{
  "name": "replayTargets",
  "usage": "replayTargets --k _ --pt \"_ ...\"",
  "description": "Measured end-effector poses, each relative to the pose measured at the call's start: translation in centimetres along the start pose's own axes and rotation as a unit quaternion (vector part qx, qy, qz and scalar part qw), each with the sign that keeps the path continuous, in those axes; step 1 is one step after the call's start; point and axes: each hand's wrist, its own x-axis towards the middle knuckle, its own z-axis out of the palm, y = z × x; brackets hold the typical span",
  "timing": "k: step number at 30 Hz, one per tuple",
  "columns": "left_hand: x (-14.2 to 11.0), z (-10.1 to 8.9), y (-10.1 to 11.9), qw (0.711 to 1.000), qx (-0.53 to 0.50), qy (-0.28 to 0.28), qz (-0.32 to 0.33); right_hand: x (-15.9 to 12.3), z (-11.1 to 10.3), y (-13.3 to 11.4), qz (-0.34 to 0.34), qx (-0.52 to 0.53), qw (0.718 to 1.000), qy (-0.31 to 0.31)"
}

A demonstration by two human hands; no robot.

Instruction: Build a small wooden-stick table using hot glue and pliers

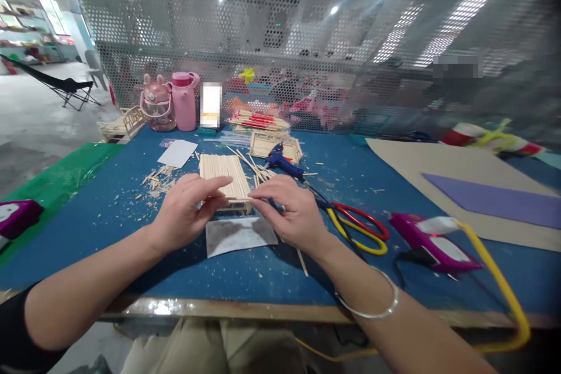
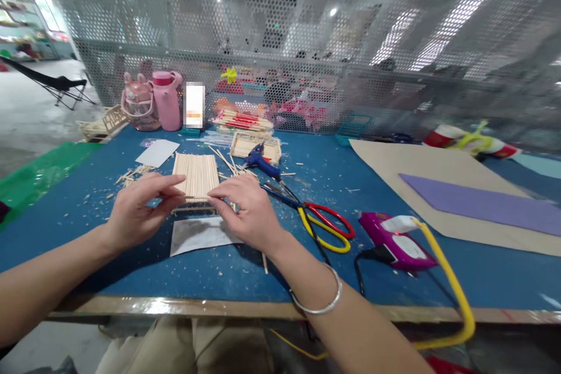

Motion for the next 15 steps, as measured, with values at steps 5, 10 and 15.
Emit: replayTargets --k 5,10,15 --pt "0.9 -1.0 -2.0 0.981 -0.1 0.062 -0.157 -0.3 0.2 1.2 0.058 0.005 0.998 -0.01" --pt "1.7 -2.0 -4.7 0.925 -0.124 -0.076 -0.35 -0.7 0.5 2.1 0.082 0.01 0.996 -0.045" --pt "1.5 -2.2 -4.7 0.875 -0.167 -0.26 -0.372 -0.7 0.3 2.3 0.084 -0.001 0.995 -0.053"
